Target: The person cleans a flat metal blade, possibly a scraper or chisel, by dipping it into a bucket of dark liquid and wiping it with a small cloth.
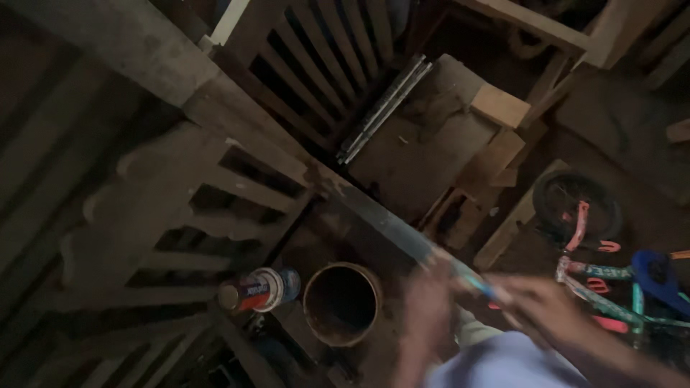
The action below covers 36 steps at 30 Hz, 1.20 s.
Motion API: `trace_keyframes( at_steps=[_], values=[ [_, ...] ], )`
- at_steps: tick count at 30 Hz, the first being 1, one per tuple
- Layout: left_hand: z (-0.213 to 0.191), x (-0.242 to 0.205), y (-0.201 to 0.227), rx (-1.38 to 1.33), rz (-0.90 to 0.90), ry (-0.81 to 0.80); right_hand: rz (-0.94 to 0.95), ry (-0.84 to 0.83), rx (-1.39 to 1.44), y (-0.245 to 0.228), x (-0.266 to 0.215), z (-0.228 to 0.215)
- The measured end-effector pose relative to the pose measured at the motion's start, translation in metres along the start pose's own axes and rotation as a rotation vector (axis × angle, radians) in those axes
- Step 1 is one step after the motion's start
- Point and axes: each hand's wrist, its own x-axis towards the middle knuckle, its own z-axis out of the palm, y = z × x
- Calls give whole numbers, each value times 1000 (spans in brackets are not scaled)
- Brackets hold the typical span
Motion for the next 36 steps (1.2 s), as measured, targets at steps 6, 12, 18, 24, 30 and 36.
trace_keyframes(
  at_steps=[6, 12, 18, 24, 30, 36],
  values=[
    [-1, -2, -4, 107, 43, 78, 30, 12, -96, -29, -3, 14],
    [-65, 51, -23, 201, 157, 192, 149, -18, 142, -78, 52, 51],
    [3, -17, 27, 125, 31, 58, 109, -32, 35, -8, -28, -2],
    [-2, -1, -25, 183, 66, 142, -337, -178, -111, -22, 43, 21],
    [-50, 38, -41, 245, 215, 227, 109, -11, 17, -79, 45, 51],
    [15, -18, 33, 165, -3, 35, 228, 80, -123, 7, -28, -11]
  ],
)
